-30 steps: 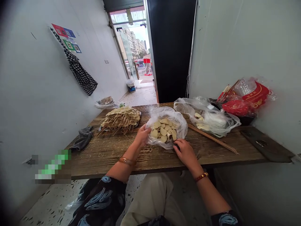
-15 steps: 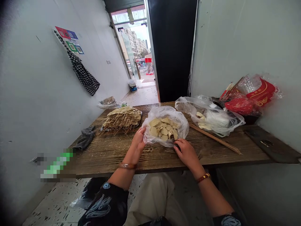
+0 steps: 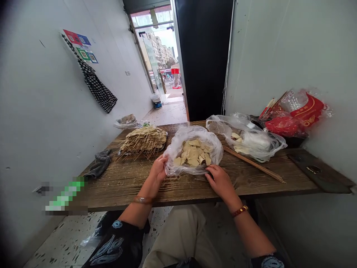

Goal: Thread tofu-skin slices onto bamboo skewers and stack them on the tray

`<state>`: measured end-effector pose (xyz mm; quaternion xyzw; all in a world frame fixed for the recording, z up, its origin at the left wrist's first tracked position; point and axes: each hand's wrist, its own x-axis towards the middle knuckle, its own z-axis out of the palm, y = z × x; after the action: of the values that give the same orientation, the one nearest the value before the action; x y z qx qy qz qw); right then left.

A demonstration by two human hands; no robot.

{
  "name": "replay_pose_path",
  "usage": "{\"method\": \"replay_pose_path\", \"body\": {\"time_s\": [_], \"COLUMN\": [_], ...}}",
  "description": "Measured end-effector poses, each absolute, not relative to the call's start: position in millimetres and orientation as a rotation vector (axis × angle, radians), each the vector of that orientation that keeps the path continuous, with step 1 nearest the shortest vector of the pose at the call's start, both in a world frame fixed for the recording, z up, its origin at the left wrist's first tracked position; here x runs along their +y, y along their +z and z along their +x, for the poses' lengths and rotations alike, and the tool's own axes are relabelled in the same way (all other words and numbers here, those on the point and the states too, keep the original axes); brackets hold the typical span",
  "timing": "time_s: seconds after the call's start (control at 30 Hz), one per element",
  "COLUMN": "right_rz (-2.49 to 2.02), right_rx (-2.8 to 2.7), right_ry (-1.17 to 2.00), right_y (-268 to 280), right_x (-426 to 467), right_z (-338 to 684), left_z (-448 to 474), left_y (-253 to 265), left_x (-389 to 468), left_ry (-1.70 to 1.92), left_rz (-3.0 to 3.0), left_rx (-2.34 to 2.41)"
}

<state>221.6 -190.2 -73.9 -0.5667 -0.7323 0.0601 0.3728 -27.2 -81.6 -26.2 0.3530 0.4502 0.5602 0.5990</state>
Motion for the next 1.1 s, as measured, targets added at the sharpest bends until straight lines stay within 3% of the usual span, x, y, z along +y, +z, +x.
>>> {"method": "replay_pose_path", "body": {"time_s": [0.23,0.37,0.53,0.83,1.1], "right_rz": [-1.331,-1.357,-1.395,-1.677,-1.832], "right_rx": [-1.699,-1.649,-1.899,-2.015,-2.006], "right_ry": [0.219,0.102,0.075,0.098,0.128], "right_y": [-61,-36,-25,-51,-54], "right_x": [-183,-160,-102,3,19], "right_z": [232,242,243,260,260], "left_z": [-42,-32,5,5,-15], "left_y": [-31,-8,-1,-46,-49], "left_x": [-80,-85,-64,0,6], "left_ry": [1.411,1.688,1.26,1.085,0.814], "left_rz": [0.885,1.496,2.081,1.917,2.124], "left_rx": [1.222,1.452,1.15,1.608,1.733]}}
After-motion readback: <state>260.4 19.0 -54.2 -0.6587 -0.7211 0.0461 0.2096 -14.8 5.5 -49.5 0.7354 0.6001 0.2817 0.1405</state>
